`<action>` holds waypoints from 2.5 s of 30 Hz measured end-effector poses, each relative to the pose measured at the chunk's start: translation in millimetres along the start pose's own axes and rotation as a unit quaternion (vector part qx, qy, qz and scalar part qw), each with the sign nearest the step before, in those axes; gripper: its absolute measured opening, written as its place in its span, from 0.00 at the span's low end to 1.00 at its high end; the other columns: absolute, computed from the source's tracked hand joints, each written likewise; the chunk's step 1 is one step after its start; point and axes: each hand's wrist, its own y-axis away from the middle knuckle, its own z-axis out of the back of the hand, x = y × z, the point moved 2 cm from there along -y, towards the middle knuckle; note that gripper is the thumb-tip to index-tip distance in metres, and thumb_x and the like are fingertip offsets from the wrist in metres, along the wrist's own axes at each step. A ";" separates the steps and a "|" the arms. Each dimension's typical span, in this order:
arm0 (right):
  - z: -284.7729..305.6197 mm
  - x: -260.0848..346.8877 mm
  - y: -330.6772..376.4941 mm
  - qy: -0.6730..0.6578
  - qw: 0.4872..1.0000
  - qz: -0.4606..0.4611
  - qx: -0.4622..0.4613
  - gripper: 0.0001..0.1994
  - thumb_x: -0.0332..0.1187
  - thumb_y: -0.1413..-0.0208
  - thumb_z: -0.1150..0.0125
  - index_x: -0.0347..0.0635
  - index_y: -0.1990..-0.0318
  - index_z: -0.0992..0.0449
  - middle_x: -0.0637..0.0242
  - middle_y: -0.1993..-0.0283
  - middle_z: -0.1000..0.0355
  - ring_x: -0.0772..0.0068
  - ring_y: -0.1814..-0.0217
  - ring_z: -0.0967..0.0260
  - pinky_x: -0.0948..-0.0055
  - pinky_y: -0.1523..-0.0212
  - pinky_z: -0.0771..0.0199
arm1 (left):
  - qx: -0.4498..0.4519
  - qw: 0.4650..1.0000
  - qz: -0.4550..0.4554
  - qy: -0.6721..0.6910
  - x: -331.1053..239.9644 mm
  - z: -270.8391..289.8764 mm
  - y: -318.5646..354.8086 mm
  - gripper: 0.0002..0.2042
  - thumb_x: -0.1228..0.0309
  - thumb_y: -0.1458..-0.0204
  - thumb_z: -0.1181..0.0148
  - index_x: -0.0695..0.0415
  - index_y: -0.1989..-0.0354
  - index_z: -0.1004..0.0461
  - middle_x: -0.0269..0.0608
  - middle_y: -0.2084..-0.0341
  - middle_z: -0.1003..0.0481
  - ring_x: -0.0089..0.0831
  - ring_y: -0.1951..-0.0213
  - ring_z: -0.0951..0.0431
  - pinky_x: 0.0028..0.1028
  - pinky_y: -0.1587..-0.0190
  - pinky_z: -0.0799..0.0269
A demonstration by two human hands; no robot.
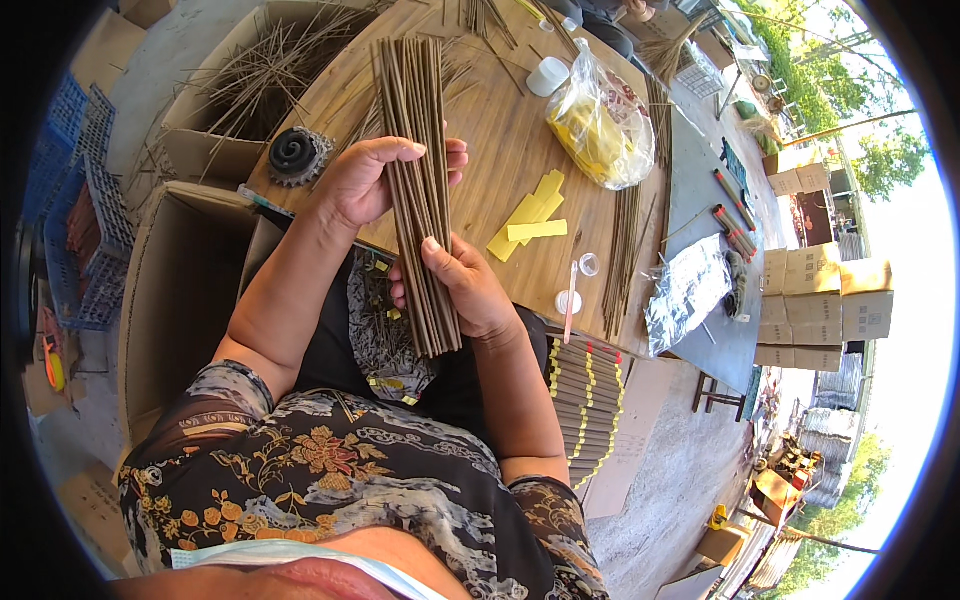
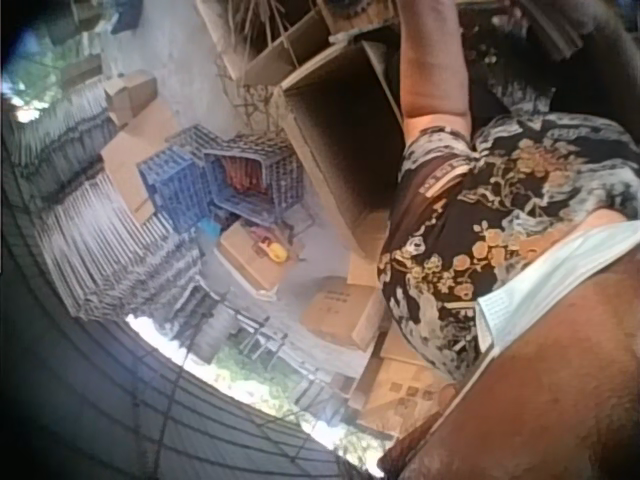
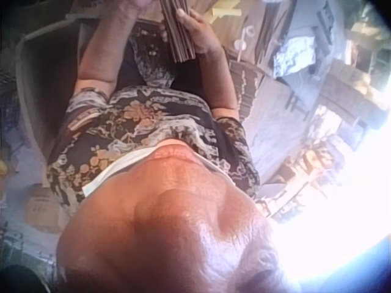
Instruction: The person gathers thin sticks from a cardboard box, aligns them into bundles, and wraps the ends with yellow paper. They use a small stick to apply adhesive to secure the paper. The process is repeated for multiple bundles.
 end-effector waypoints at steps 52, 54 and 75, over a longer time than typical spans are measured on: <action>13.2 23.0 -32.6 0.179 0.954 0.229 -0.074 0.20 0.38 0.49 0.42 0.35 0.52 0.36 0.65 0.60 0.32 0.80 0.60 0.35 0.79 0.59 0.34 | -0.012 0.918 -0.307 -0.252 -49.0 -59.3 17.9 0.14 0.74 0.56 0.39 0.60 0.60 0.31 0.35 0.82 0.31 0.23 0.81 0.30 0.23 0.77 0.31; 56.0 25.3 -38.3 0.412 0.866 0.181 -0.220 0.21 0.39 0.45 0.48 0.35 0.49 0.37 0.61 0.57 0.31 0.72 0.57 0.34 0.75 0.56 0.34 | -0.022 0.938 -0.288 -0.192 -63.3 -43.3 19.9 0.12 0.75 0.54 0.41 0.61 0.61 0.31 0.36 0.80 0.31 0.22 0.80 0.31 0.22 0.77 0.34; 30.9 -18.3 -53.9 0.624 0.751 0.215 -0.005 0.13 0.31 0.49 0.48 0.34 0.57 0.30 0.57 0.64 0.27 0.58 0.61 0.30 0.69 0.56 0.31 | 0.015 0.950 -0.300 -0.080 -100.2 14.0 28.1 0.12 0.75 0.47 0.50 0.66 0.55 0.36 0.37 0.76 0.36 0.22 0.75 0.36 0.20 0.74 0.38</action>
